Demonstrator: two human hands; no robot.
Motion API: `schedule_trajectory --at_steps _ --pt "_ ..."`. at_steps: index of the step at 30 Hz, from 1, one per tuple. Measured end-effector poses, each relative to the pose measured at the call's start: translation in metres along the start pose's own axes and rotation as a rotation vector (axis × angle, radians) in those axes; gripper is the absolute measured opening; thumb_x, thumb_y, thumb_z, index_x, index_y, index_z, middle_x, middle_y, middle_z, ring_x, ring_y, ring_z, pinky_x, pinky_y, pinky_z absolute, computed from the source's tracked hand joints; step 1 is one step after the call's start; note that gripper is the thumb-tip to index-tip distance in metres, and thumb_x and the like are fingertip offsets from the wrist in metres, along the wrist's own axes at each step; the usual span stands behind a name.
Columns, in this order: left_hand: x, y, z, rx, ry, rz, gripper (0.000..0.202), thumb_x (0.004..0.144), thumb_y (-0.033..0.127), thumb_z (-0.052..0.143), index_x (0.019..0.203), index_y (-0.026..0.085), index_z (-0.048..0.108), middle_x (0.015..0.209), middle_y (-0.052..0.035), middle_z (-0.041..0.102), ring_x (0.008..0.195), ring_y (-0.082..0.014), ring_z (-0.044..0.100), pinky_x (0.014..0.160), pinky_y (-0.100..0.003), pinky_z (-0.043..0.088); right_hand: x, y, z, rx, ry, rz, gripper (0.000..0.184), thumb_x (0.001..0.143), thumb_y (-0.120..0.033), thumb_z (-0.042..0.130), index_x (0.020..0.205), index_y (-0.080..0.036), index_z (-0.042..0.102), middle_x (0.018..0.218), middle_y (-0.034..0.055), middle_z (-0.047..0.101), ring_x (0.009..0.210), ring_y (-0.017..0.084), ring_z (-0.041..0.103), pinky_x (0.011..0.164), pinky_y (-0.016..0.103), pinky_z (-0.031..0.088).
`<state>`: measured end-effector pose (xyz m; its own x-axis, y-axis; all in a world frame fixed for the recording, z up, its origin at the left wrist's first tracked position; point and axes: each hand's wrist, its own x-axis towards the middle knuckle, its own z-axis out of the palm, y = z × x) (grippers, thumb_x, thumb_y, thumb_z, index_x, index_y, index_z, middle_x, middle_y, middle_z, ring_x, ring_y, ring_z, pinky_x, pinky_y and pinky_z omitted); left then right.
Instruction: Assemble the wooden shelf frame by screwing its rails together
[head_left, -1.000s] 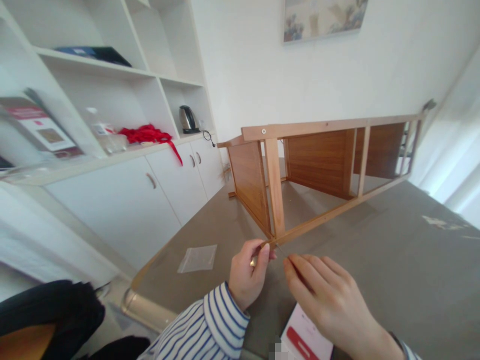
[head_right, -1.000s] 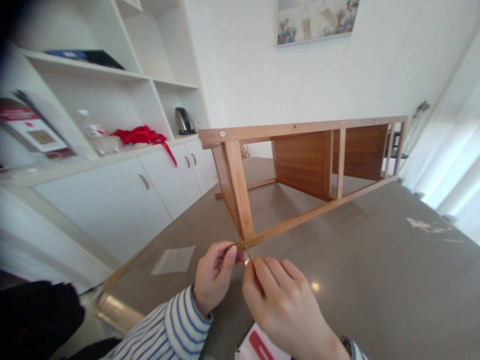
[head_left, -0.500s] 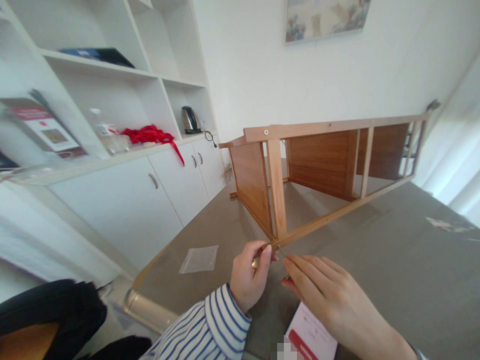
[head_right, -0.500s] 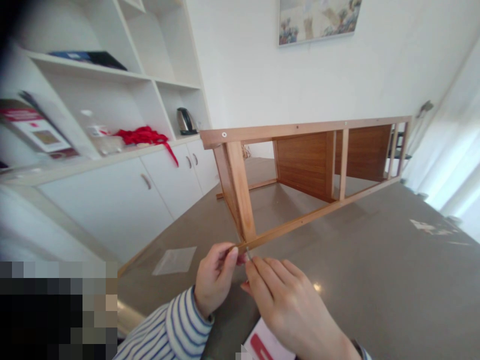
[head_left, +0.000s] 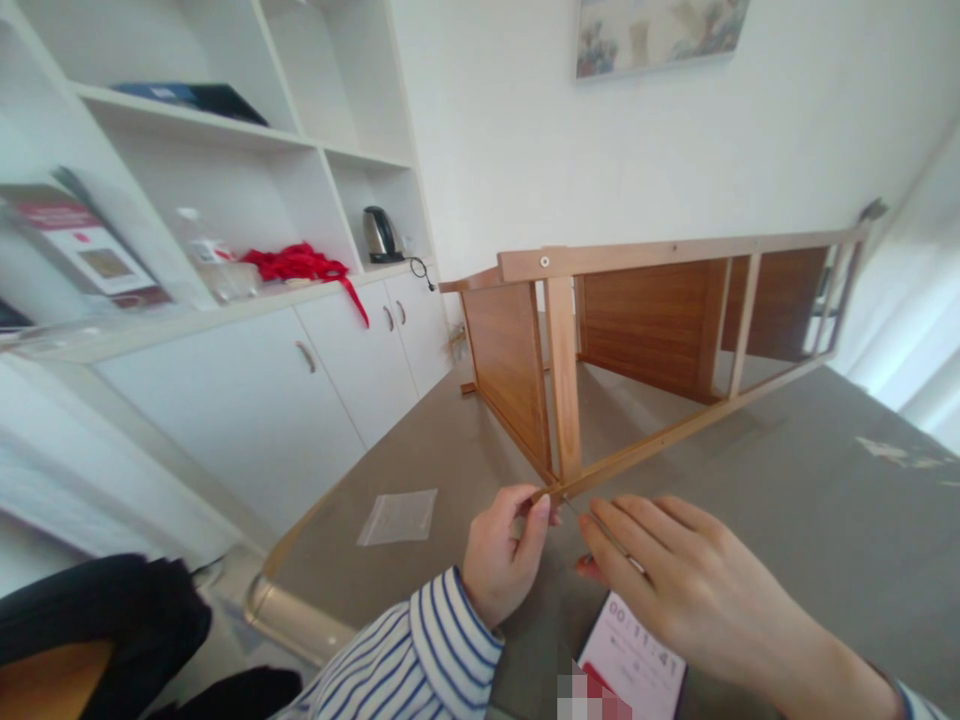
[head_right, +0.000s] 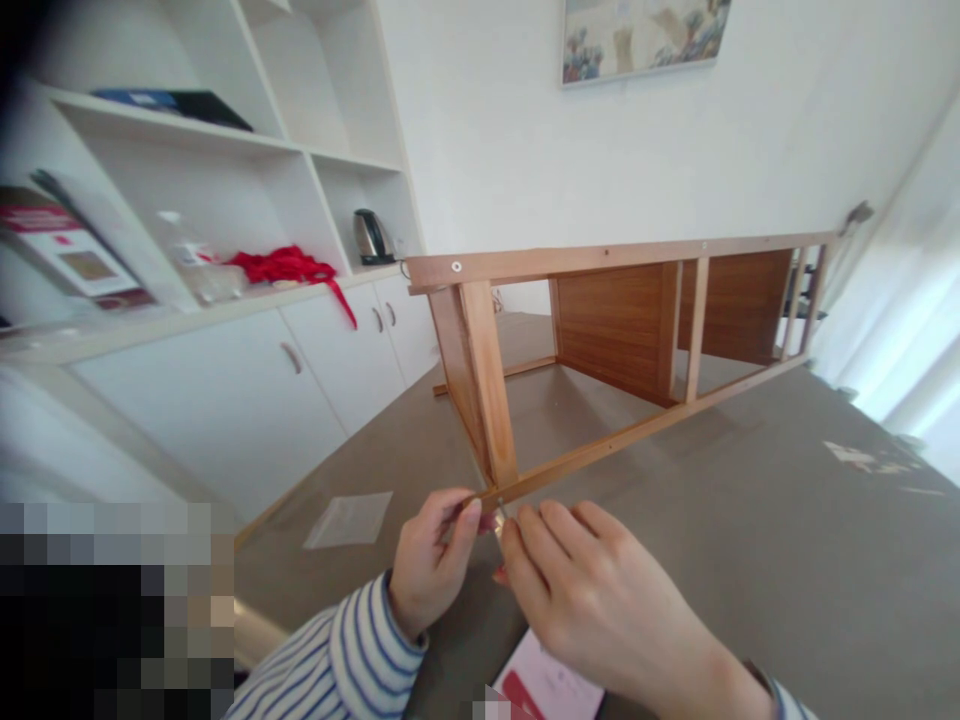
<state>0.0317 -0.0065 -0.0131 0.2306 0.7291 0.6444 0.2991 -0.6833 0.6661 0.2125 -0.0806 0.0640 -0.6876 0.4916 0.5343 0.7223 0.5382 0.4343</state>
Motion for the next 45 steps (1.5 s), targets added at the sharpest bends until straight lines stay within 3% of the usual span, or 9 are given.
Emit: schedule_trajectory --at_steps 14,21,27,36,45 --pt "0.001 0.003 -0.001 0.04 -0.007 0.01 0.009 0.09 0.022 0.046 0.091 0.019 0.055 0.069 0.0014 0.069 0.064 -0.0106 0.067 0.062 -0.02 0.052 0.005 0.0 -0.003 -0.123 -0.046 -0.167 0.015 0.092 -0.021 0.049 0.092 -0.012 0.061 0.089 0.0087 0.068 0.072 0.017 0.056 0.063 0.034 0.035" --pt "0.002 0.005 -0.003 0.025 -0.026 -0.01 0.009 0.089 0.023 0.047 0.089 0.018 0.055 0.069 0.0008 0.069 0.063 -0.0103 0.067 0.063 -0.02 0.052 0.001 0.004 0.012 -0.076 0.028 -0.211 0.012 0.092 -0.022 0.051 0.087 -0.014 0.059 0.075 0.0026 0.064 0.062 0.014 0.052 0.057 0.033 0.031" --pt "0.002 0.005 -0.004 0.042 -0.011 -0.016 0.01 0.09 0.023 0.046 0.089 0.019 0.055 0.069 0.0008 0.069 0.063 -0.0105 0.067 0.062 -0.019 0.052 -0.002 0.007 0.023 -0.038 0.074 -0.198 0.012 0.09 -0.024 0.053 0.089 -0.013 0.06 0.075 0.0023 0.063 0.063 0.014 0.053 0.058 0.033 0.033" --pt "0.002 0.004 -0.003 0.05 -0.004 -0.005 0.009 0.089 0.022 0.047 0.089 0.018 0.055 0.069 0.001 0.068 0.064 -0.01 0.067 0.063 -0.019 0.052 -0.003 0.008 0.014 -0.06 -0.006 -0.208 0.026 0.092 -0.028 0.051 0.103 -0.007 0.062 0.086 0.0085 0.067 0.072 0.017 0.057 0.062 0.034 0.037" --pt "0.004 0.008 -0.004 0.049 -0.004 -0.003 0.011 0.089 0.023 0.046 0.088 0.018 0.055 0.067 0.0003 0.068 0.062 -0.0108 0.067 0.062 -0.02 0.052 0.002 0.01 0.01 -0.063 -0.006 -0.24 0.014 0.09 -0.024 0.054 0.091 -0.011 0.061 0.077 0.004 0.064 0.063 0.015 0.054 0.055 0.034 0.031"
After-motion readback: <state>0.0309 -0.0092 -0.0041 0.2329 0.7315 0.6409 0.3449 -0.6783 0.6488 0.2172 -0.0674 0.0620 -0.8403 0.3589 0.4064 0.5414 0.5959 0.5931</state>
